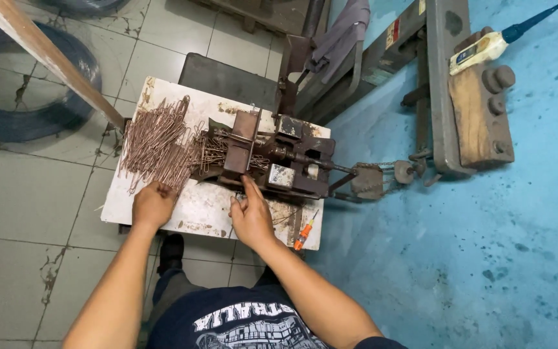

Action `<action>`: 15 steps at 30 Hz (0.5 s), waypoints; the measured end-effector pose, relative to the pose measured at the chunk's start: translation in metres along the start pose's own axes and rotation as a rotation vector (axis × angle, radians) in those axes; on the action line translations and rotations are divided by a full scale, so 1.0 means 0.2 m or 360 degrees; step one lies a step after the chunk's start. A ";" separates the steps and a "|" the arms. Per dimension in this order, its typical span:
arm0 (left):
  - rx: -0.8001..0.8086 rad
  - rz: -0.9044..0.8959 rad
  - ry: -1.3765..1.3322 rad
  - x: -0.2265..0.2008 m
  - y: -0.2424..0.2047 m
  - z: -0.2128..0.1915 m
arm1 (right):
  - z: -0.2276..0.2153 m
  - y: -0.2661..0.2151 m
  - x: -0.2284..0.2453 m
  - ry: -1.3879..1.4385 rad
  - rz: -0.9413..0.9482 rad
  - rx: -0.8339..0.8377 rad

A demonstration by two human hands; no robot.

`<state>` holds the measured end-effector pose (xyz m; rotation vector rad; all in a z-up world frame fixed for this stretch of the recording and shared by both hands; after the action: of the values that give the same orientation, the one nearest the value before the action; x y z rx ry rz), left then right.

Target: Operating a manual wire-processing machine by feeding bundles of thin metal wires and turning a hand crank.

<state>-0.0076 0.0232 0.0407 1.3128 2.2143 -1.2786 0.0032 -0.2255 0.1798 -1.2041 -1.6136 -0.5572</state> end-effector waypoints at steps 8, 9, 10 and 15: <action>0.0043 -0.0219 -0.0849 -0.16 -0.26 0.02 | 0.06 -0.08 0.08 -0.0324 -0.0456 -0.0229; -0.0011 -0.0158 -0.1222 -0.22 -0.31 0.01 | 0.08 -0.07 0.04 -0.0326 -0.0480 -0.0220; -0.0010 -0.0154 -0.1219 -0.24 -0.34 0.04 | 0.10 -0.08 0.02 -0.0325 -0.0481 -0.0225; -0.0028 -0.0257 -0.1577 -0.29 -0.39 0.17 | 0.17 -0.03 -0.01 -0.0483 0.0213 0.0583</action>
<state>-0.0447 -0.0528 0.0985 0.3144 1.5947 -1.4977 -0.0173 -0.2021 0.1665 -1.1431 -1.7760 0.0137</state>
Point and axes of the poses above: each hand's wrist, its own y-axis towards the middle knuckle, its own z-axis out of the palm, x = y × z, the point moved 4 cm from there along y, towards the middle knuckle, and after that the axes turned 15 degrees about x, right-handed, at the moved point
